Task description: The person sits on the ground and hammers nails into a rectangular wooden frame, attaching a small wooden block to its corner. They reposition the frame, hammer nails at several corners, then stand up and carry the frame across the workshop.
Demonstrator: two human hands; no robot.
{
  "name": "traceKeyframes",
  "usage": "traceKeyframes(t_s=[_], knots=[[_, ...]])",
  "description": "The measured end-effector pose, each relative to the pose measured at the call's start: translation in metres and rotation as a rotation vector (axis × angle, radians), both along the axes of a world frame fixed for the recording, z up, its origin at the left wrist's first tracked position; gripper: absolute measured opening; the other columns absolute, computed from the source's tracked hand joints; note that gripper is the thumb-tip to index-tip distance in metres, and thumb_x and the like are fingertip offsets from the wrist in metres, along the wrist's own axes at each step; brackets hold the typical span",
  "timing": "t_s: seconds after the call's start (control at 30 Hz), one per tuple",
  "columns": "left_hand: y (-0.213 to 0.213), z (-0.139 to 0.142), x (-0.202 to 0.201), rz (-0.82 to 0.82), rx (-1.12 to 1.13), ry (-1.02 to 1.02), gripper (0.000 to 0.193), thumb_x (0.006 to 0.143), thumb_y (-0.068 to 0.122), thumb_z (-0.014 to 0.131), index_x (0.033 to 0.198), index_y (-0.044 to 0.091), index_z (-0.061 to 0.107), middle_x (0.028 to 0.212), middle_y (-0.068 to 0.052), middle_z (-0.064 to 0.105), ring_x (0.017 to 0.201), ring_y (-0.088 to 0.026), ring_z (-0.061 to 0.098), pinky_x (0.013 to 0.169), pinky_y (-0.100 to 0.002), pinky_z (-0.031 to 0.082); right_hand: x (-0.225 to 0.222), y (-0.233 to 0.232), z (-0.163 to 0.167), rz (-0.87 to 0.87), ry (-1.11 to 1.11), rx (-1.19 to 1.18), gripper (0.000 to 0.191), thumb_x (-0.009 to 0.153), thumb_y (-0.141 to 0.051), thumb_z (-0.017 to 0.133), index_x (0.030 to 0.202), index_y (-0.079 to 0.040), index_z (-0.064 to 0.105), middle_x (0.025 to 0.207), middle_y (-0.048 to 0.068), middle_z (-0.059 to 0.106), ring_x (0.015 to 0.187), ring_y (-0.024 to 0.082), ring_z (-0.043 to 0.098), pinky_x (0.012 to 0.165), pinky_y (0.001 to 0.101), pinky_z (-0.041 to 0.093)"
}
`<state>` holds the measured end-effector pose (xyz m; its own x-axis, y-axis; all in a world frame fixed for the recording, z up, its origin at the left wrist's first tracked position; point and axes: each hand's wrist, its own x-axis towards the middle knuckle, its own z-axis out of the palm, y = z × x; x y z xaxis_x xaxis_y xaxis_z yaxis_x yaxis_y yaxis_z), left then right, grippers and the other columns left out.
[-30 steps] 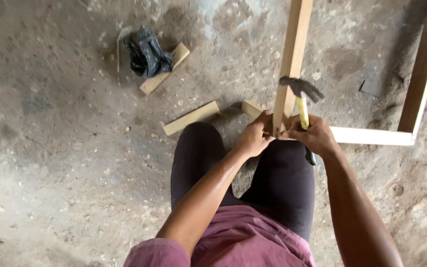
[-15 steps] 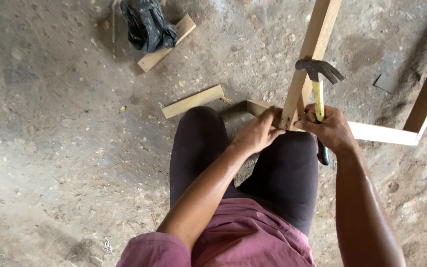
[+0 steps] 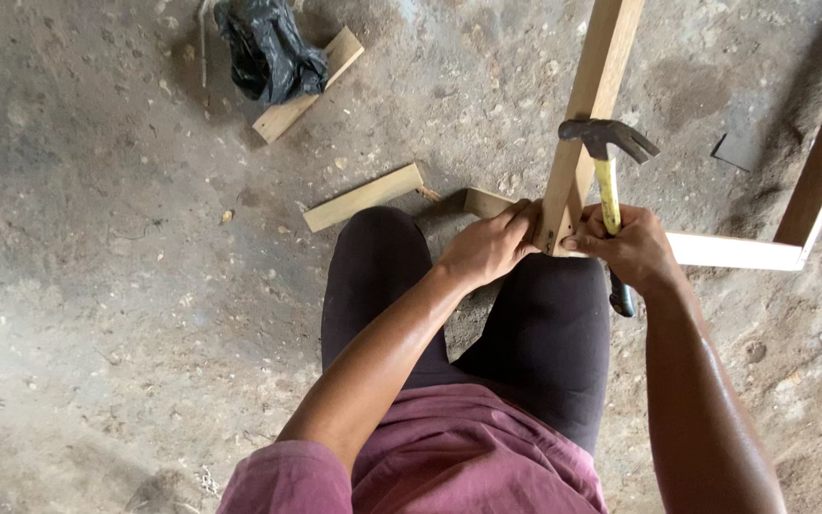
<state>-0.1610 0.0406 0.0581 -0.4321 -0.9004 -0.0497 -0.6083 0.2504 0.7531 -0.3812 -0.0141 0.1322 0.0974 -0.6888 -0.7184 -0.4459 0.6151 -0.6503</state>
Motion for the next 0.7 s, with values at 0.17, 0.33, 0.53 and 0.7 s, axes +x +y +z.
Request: traceKeyframes(t_s=[0.17,0.33,0.53,0.7], knots=[[0.004,0.000,-0.001,0.017,-0.022,0.056,0.058,0.094,0.030,0.070,0.137,-0.004,0.051,0.135,-0.021,0.061,0.098,-0.029,0.073,0.075,-0.033,0.065,0.003,0.000,0.007,0.116,0.196,-0.010,0.014,0.086,-0.002,0.083,0.086,0.001,0.070,0.081,0.008,0.069,0.074,0.019,0.064,0.072,0.0382,0.058],[0.004,-0.002,-0.001,-0.042,0.048,-0.026,0.054,0.097,0.027,0.072,0.137,-0.003,0.052,0.133,-0.020,0.062,0.097,-0.031,0.073,0.073,-0.036,0.063,-0.003,0.000,0.002,0.026,-0.013,0.000,0.026,0.083,0.000,0.080,0.074,-0.005,0.057,0.077,0.004,0.067,0.079,0.012,0.072,0.079,0.0303,0.064],[0.005,-0.008,-0.002,-0.004,-0.160,0.006,0.058,0.094,0.029,0.072,0.138,-0.001,0.051,0.135,-0.020,0.061,0.108,-0.030,0.073,0.082,-0.034,0.065,-0.011,0.004,-0.008,0.021,-0.062,-0.003,0.036,0.083,0.002,0.083,0.069,-0.006,0.050,0.074,0.002,0.061,0.073,0.011,0.065,0.072,0.0305,0.060],[0.008,-0.009,-0.004,-0.035,-0.124,-0.060,0.058,0.094,0.029,0.072,0.137,-0.003,0.050,0.135,-0.023,0.061,0.104,-0.031,0.073,0.077,-0.034,0.064,-0.014,0.006,-0.010,0.067,0.020,0.003,0.034,0.081,-0.001,0.083,0.067,-0.008,0.053,0.072,0.000,0.062,0.071,0.009,0.063,0.070,0.0290,0.059]])
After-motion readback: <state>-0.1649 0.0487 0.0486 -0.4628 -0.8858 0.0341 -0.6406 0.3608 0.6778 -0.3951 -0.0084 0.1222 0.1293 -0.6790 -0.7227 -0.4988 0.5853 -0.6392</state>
